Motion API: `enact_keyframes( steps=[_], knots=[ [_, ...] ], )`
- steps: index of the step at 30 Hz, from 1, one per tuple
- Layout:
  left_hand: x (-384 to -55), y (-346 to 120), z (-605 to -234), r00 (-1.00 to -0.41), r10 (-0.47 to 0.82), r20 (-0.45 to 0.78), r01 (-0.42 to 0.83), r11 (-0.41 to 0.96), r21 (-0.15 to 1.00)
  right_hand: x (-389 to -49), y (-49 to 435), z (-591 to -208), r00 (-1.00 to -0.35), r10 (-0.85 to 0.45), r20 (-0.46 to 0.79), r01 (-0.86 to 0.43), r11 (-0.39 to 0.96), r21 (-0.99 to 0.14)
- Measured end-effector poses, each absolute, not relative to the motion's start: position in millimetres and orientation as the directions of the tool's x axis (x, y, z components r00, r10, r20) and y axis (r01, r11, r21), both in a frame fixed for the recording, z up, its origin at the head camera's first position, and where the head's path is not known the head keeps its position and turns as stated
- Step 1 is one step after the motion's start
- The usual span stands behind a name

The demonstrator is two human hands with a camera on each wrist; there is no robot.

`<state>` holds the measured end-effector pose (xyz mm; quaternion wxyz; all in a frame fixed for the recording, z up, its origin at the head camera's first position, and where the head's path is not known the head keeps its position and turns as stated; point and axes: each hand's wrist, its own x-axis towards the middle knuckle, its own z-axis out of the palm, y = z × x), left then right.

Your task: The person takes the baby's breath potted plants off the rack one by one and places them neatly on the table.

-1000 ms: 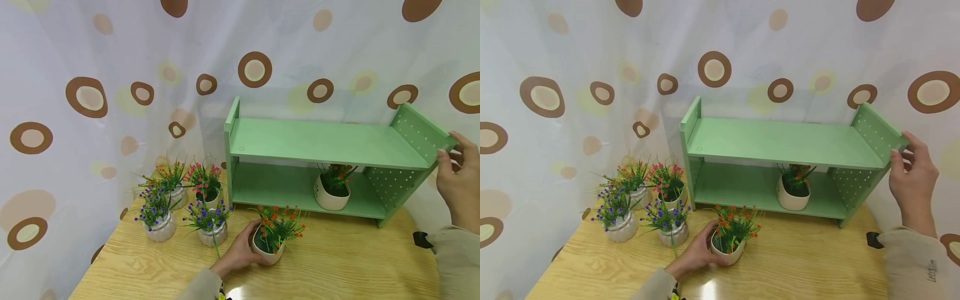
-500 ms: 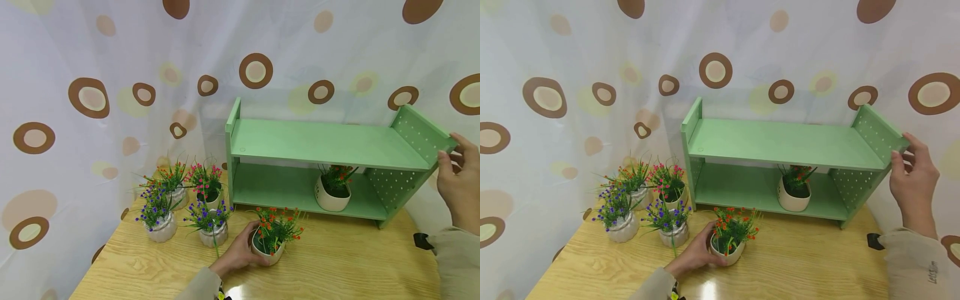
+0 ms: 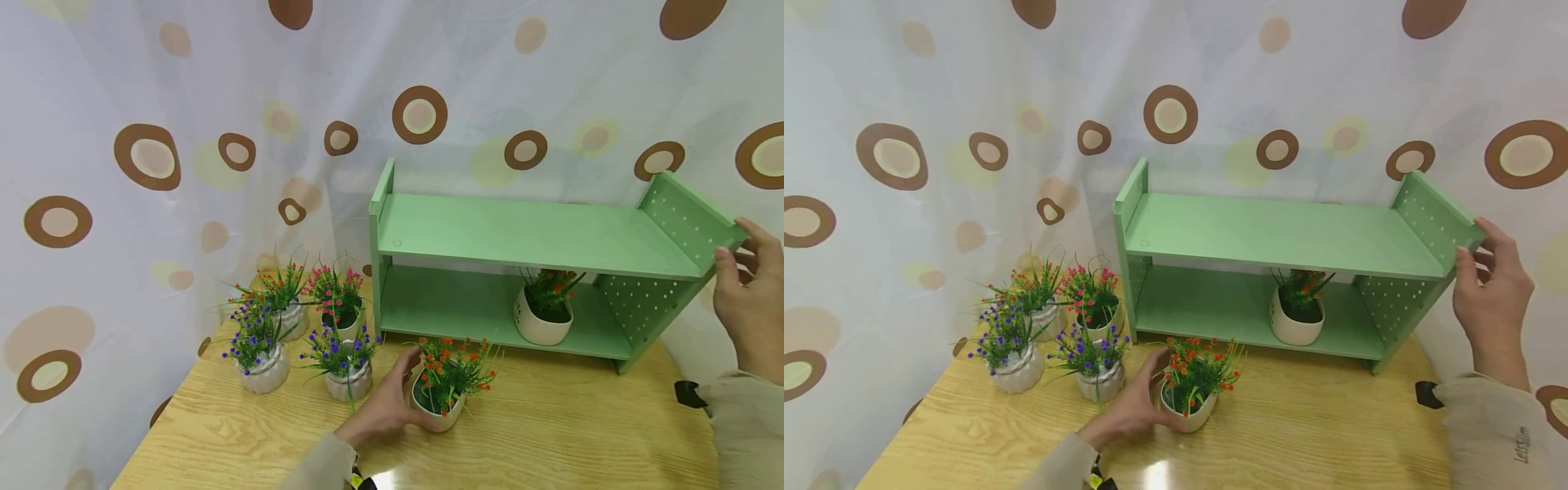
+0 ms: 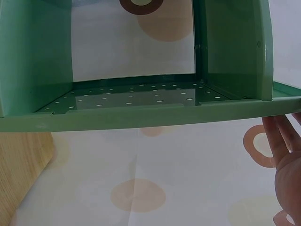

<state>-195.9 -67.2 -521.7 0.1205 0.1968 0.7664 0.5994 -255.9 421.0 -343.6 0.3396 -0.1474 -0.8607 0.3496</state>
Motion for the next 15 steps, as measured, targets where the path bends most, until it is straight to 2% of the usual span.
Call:
enact_keyframes(
  steps=[7,15],
  knots=[
    [-197,-85,-466,-0.859,0.474,0.196,0.321,0.200,0.926,-261,424,-347,-0.694,0.459,0.554,-0.052,0.736,-0.675],
    [-203,-108,-387,-0.768,0.510,0.387,0.535,0.177,0.826,-259,424,-346,-0.701,0.467,0.538,-0.035,0.731,-0.681]
  ],
)
